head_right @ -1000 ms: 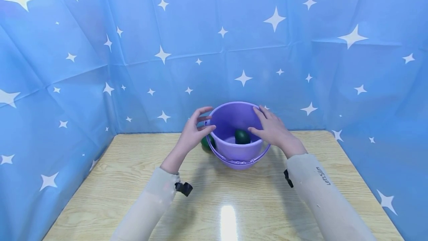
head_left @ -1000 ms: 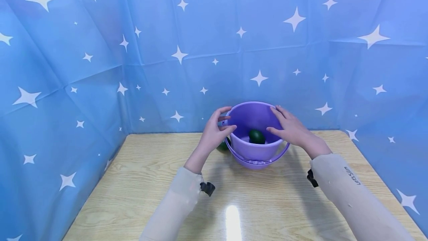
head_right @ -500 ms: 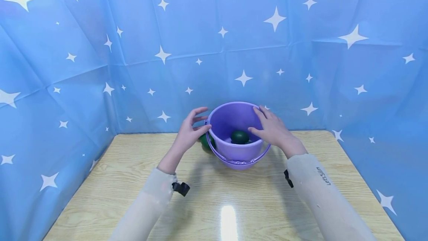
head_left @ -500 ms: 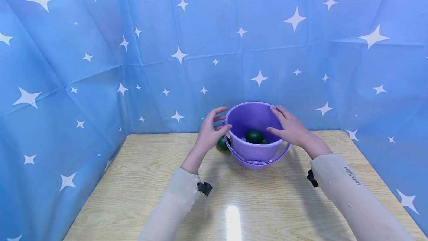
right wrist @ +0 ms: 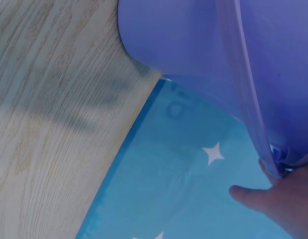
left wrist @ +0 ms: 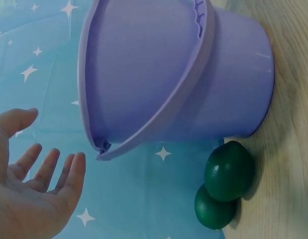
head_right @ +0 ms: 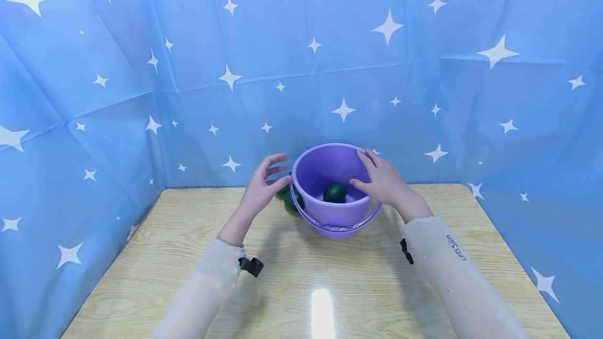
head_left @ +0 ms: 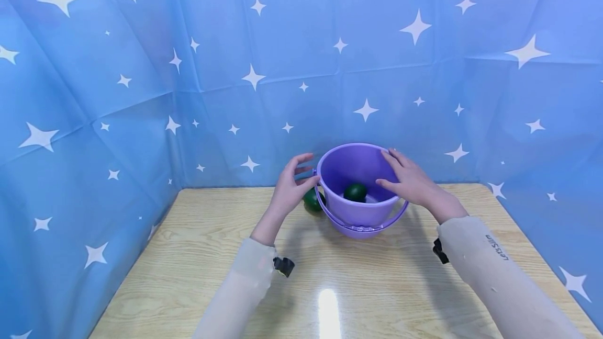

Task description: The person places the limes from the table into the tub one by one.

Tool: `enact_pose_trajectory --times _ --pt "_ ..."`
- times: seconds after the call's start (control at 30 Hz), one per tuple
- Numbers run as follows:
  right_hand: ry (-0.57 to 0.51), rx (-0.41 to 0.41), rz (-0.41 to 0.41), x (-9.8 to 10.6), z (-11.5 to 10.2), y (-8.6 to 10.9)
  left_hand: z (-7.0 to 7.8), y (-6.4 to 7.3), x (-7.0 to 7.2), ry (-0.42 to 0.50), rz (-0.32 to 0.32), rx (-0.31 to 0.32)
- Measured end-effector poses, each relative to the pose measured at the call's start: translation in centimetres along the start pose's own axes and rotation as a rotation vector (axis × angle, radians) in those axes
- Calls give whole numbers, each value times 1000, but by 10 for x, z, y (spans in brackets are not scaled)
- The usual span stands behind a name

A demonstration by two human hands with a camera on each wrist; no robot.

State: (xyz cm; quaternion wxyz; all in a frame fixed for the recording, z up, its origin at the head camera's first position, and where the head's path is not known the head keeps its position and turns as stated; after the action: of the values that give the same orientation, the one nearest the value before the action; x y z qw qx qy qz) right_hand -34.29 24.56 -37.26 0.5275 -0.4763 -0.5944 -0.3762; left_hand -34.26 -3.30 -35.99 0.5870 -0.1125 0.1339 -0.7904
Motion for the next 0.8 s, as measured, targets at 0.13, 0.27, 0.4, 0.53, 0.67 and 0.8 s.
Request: enact_pose_trajectory --times 0.13,0.27,0.4,0.53,0.67,0.8 --pt "1 1 2 0 0 0 -4 1 3 -6 2 1" --pt "6 5 5 0 0 0 -6 1 7 -19 8 3" --pt "4 6 3 1 -1 0 -7 2 9 -31 11 9" --pt "7 5 4 2 -1 1 -8 4 11 -42 12 19" --pt "8 6 7 3 -2 1 -10 6 14 -60 20 31" --pt "4 5 7 3 -3 2 -11 8 16 -80 24 42"
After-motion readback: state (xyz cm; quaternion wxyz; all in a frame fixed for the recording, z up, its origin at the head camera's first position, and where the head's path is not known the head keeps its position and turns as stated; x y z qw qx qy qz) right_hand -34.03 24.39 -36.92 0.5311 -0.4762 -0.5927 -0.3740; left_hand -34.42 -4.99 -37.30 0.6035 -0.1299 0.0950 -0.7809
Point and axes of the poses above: each hand's wrist, its own y-axis away from the middle knuckle, its own x-axis out of the back of the hand, z = x × y, the point moved 6 cm from there along -y, towards the middle knuckle, and after that the axes turned 15 degrees about y, right-handed, at the moved point
